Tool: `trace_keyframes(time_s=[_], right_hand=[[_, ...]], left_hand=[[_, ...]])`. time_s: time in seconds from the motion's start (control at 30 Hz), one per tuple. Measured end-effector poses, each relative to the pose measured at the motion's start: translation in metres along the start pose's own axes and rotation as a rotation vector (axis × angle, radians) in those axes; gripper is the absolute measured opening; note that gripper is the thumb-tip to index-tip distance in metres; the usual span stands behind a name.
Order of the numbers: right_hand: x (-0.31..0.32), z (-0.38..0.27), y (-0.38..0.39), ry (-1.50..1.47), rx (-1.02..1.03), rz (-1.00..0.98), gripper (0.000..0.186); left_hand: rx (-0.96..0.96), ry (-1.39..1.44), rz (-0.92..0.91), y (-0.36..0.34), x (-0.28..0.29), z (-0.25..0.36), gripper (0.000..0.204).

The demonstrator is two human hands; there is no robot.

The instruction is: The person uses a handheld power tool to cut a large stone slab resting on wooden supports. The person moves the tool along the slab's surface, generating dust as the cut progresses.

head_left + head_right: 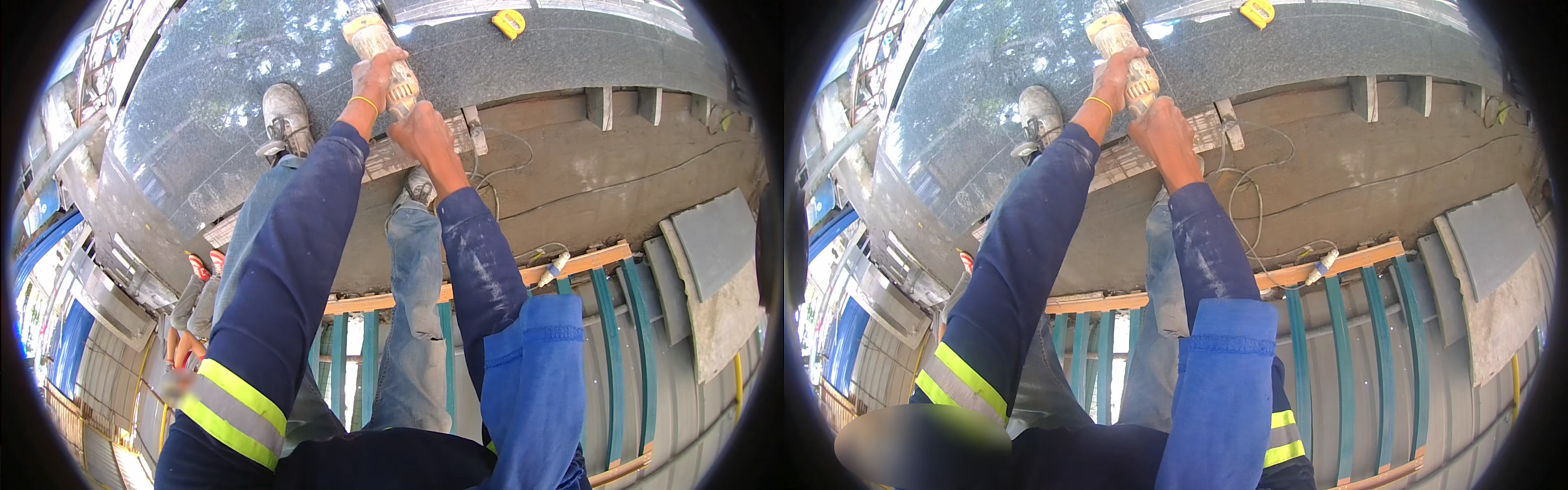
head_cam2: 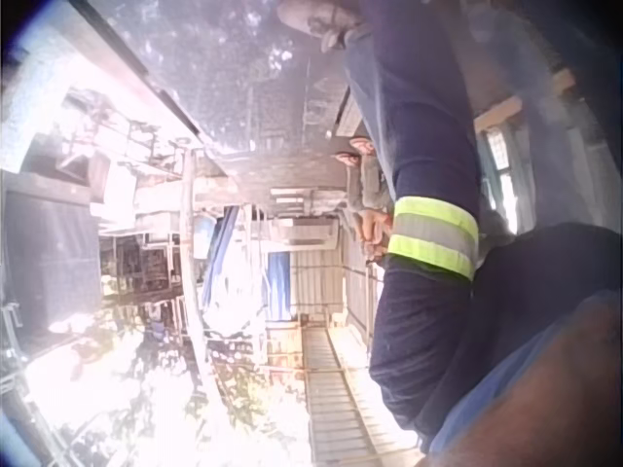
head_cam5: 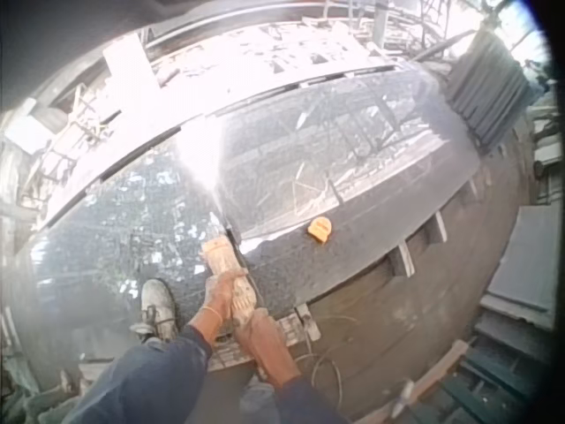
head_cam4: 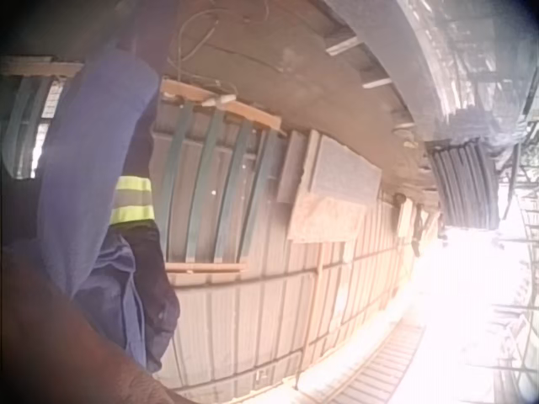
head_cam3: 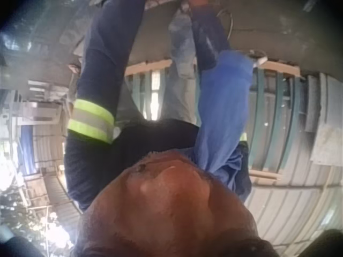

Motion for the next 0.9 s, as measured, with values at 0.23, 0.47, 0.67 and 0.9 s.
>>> trace_keyframes(time_s=[0.23, 0.47, 0.67, 0.9], right_hand=[[0.003, 0.008, 0.016, 0.030, -0.023, -0.014, 0.037], [-0.001, 0.016, 0.029, 0.049, -0.054, -0.013, 0.036], [0.001, -0.005, 0.000, 0.004, 0.033, -0.001, 0.035], [0.005, 0.008, 0.021, 0.028, -0.034, -0.005, 0.035]], left_hand=[[0.023, -0.001, 0.005, 0.021, -0.003, -0.013, 0.033], [0.011, 0.032, -0.014, 0.023, 0.000, -0.027, 0.032], [-0.022, -0.014, -0.011, -0.007, 0.004, -0.003, 0.031], [0.035, 0.032, 0.019, 0.025, -0.005, -0.019, 0.030]])
Point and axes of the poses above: each hand's wrist, its own y-axis away from the middle knuckle, its own x-axis out of the back of the hand, z = x × y, the point moved 5 cm from there along -y, towards the middle knuckle
